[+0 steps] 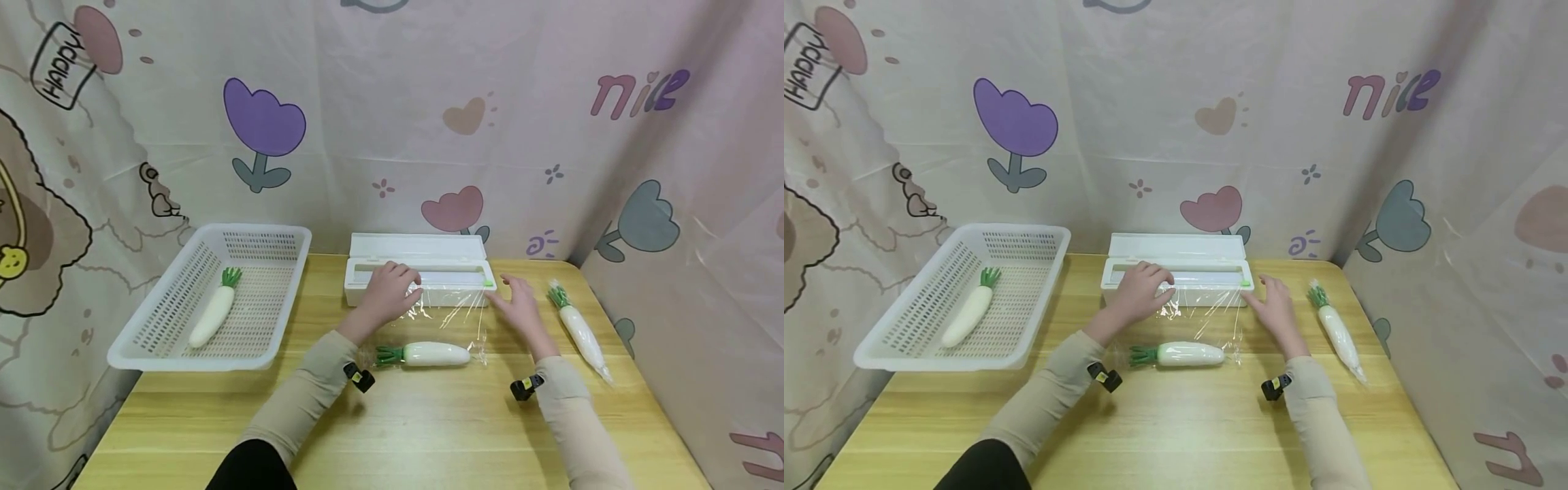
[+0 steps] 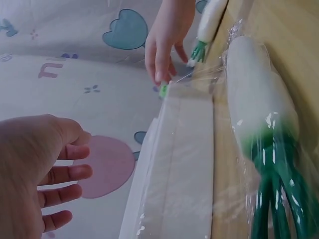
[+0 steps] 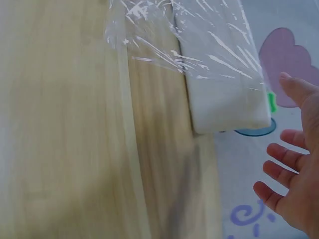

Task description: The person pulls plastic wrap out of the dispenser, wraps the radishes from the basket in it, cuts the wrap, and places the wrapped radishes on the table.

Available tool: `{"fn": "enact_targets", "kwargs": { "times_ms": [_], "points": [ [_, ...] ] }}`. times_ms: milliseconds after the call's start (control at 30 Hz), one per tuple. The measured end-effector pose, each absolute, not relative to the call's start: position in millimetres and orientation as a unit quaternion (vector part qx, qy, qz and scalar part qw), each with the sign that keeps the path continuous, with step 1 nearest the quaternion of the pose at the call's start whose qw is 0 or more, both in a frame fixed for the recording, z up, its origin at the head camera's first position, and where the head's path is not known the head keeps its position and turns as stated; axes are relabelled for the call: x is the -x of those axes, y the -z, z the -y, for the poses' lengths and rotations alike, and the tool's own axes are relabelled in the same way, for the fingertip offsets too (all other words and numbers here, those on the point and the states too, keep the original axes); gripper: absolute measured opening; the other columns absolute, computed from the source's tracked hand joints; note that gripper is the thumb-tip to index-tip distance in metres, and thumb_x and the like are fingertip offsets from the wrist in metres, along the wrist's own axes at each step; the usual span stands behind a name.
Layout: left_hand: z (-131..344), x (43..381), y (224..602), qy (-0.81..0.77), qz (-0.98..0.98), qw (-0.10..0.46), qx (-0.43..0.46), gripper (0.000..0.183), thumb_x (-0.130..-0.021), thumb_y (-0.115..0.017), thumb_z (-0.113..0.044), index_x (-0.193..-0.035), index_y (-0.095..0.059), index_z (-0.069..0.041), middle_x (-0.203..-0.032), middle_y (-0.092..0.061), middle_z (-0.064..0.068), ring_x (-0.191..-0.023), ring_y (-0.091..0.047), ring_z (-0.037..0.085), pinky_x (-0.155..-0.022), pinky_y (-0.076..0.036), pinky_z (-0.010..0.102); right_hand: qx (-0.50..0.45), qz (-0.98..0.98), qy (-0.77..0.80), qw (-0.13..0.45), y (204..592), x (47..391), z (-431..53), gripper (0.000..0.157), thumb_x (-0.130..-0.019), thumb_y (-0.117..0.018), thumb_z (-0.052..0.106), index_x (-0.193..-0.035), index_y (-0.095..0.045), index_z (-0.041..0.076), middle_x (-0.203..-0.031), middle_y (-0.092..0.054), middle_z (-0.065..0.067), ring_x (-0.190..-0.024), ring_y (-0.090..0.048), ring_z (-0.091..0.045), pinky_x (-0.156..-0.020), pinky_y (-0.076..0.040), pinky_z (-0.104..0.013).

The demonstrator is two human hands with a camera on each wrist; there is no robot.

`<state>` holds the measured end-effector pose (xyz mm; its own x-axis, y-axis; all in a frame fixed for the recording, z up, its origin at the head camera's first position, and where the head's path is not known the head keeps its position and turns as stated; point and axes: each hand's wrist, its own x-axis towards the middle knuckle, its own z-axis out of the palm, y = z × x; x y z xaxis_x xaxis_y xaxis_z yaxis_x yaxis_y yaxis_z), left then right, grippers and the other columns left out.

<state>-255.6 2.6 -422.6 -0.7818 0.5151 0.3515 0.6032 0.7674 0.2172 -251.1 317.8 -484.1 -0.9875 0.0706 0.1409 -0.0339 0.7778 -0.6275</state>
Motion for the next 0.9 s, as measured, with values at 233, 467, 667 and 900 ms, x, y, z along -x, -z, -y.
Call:
{"fn": "enact_targets", "kwargs": {
  "times_ms": [233, 467, 667, 900],
  "points": [
    [-22, 263, 420, 0.145, 0.936, 0.098, 0.307, 0.022, -0.097, -0.054, -0.035, -0.108, -0.065, -0.021, -0.113, -0.067, -0.002, -0.109, -0.056, 0.021, -0.094, -0.045, 0.042, 0.016, 0.942, -0.330, 0.063, 494, 265, -316, 0.083, -0.089, -0.063, 0.052, -0.147, -0.034, -0.001, -0.148, -0.036, -0.028, -0.137, -0.032, -0.046, -0.112, -0.026, -0.064],
    [-42, 279, 422, 0.105, 0.942, 0.079, 0.310, 0.022, -0.098, -0.053, -0.039, -0.111, -0.064, -0.024, -0.114, -0.066, -0.004, -0.111, -0.056, 0.020, -0.094, -0.045, 0.040, 0.000, 0.947, -0.315, 0.070, 501, 275, -319, 0.088, -0.085, -0.068, 0.052, -0.148, -0.033, 0.003, -0.152, -0.034, -0.027, -0.140, -0.029, -0.046, -0.114, -0.021, -0.065],
    [-62, 294, 423, 0.091, 0.940, 0.067, 0.323, 0.023, -0.098, -0.053, -0.039, -0.113, -0.064, -0.026, -0.117, -0.066, -0.005, -0.111, -0.055, 0.020, -0.097, -0.044, 0.041, -0.052, 0.950, -0.291, 0.096, 505, 283, -322, 0.079, -0.085, -0.070, 0.046, -0.149, -0.038, 0.010, -0.151, -0.040, -0.021, -0.141, -0.032, -0.042, -0.113, -0.021, -0.067],
    [-84, 306, 424, 0.087, 0.936, 0.062, 0.336, 0.025, -0.098, -0.052, -0.040, -0.113, -0.064, -0.025, -0.116, -0.066, -0.005, -0.111, -0.057, 0.020, -0.093, -0.046, 0.040, -0.065, 0.956, -0.263, 0.112, 508, 289, -322, 0.080, -0.083, -0.070, 0.053, -0.148, -0.041, 0.015, -0.148, -0.046, -0.018, -0.136, -0.040, -0.040, -0.103, -0.031, -0.070]
  ]
}}
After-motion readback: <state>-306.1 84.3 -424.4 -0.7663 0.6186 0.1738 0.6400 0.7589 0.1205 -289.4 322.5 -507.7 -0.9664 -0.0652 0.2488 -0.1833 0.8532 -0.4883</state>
